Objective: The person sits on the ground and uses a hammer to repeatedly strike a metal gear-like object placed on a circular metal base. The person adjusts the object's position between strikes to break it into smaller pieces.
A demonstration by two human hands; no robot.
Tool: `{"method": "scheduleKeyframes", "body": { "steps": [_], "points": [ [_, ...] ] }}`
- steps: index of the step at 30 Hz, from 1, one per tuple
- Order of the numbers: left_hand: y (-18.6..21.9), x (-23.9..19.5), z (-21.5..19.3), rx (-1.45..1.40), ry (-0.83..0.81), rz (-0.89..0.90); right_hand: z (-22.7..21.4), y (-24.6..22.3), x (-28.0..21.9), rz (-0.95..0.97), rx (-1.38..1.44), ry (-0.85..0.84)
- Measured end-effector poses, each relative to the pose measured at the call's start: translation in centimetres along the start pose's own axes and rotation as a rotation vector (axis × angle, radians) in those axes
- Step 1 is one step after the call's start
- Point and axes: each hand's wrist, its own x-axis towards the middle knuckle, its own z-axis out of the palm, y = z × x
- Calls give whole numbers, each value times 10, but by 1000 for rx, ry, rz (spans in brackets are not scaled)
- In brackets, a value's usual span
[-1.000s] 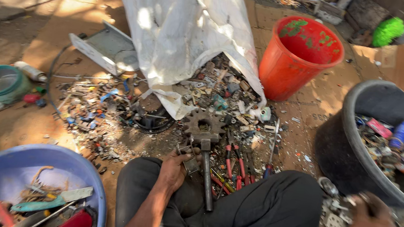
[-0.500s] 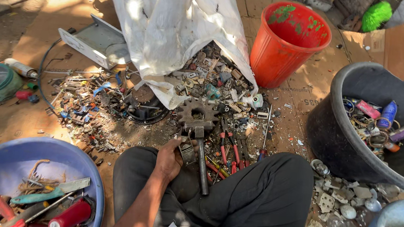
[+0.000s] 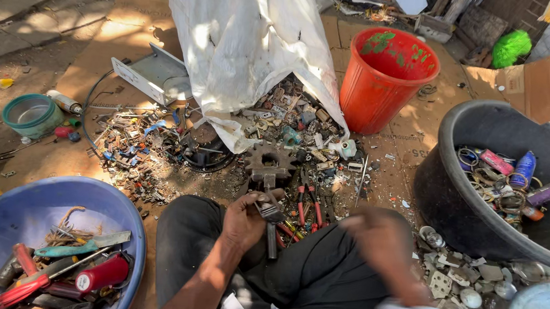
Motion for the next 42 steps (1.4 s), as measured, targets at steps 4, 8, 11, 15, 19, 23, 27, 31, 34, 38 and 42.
{"method": "scheduleKeyframes", "body": {
  "steps": [4, 8, 11, 15, 19, 23, 27, 31, 34, 38, 42],
  "points": [
    [-12, -9, 23, -124, -345, 23, 76, -88, -8, -455, 460, -77],
    [9, -21, 39, 361, 174, 38, 69, -114, -10, -606, 123, 319],
    [19, -22, 36, 177, 238, -45, 52, -119, -1, -862, -114, 526],
    [27, -9, 14, 170, 232, -86, 43, -130, 21, -1116, -226, 515],
    [34, 17, -3, 362, 305, -128, 45, -135, 49, -1270, -271, 458],
    [47, 40, -20, 551, 446, -188, 70, -128, 82, -1274, -193, 426],
    [61, 77, -49, 722, 337, -274, 110, -120, 126, -1192, -125, 457],
    [58, 119, -76, 1364, 373, 34, 159, -113, 165, -984, -81, 430],
    [56, 141, -87, 1552, 531, -55, 189, -105, 188, -838, -165, 444],
    [54, 148, -95, 1554, 698, 182, 210, -80, 190, -442, -15, 145],
    [64, 151, -97, 1550, 794, 115, 222, -78, 167, 255, 426, -245]
  ]
}}
